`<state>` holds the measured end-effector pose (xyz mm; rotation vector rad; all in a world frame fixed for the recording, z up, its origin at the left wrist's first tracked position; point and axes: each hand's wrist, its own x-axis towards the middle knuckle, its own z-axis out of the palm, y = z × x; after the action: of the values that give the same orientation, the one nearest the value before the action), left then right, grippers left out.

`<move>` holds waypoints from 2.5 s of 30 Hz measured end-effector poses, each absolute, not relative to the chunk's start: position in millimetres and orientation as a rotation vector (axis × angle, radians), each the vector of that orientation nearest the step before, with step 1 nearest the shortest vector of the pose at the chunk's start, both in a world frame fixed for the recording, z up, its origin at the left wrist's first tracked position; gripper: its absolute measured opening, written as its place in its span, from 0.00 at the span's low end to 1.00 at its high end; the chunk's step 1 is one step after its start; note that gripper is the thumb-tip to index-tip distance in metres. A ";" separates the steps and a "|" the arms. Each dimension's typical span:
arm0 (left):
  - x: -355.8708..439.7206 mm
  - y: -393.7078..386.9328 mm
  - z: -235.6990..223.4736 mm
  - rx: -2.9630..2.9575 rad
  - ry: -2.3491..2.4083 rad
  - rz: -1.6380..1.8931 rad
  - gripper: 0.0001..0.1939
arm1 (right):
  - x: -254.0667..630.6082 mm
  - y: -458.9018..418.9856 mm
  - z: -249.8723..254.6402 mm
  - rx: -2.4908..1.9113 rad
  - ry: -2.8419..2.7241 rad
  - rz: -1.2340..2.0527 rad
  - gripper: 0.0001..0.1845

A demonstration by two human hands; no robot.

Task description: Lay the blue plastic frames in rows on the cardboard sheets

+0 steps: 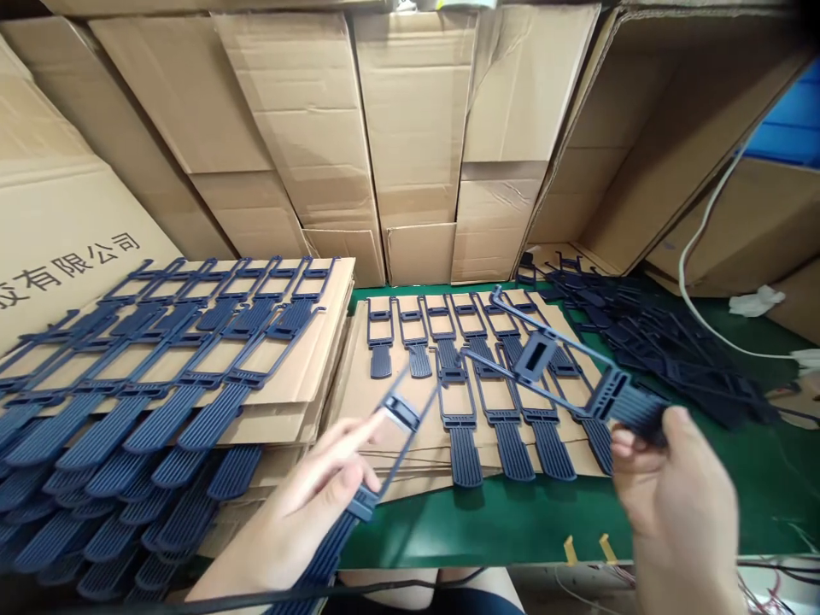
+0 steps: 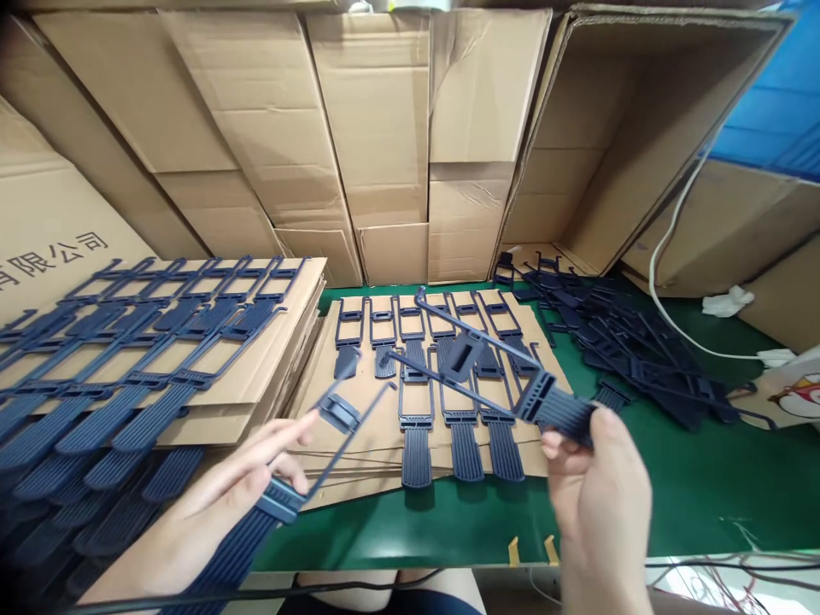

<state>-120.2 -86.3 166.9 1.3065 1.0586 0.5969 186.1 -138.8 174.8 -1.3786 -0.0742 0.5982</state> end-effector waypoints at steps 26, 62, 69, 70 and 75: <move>-131.1 -76.7 132.4 1.380 1.418 1.295 0.23 | 22.9 -183.8 112.7 -1.260 -0.028 1.516 0.36; -104.5 -77.9 111.1 1.188 1.419 1.139 0.24 | 25.1 -158.1 112.2 -0.920 0.215 1.605 0.29; -101.4 -79.4 105.4 1.166 1.387 1.126 0.25 | 38.8 -153.0 117.4 -0.830 0.416 1.727 0.31; -101.0 -80.2 104.6 1.161 1.388 1.119 0.24 | 40.1 -152.8 117.7 -0.826 0.437 1.732 0.31; -100.0 -83.5 100.4 1.138 1.409 1.118 0.24 | 39.8 -151.9 118.9 -0.817 0.460 1.679 0.32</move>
<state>-100.0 -83.5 100.4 1.1382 1.4087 1.1183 39.8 -151.9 118.9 -0.8166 0.4600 1.6786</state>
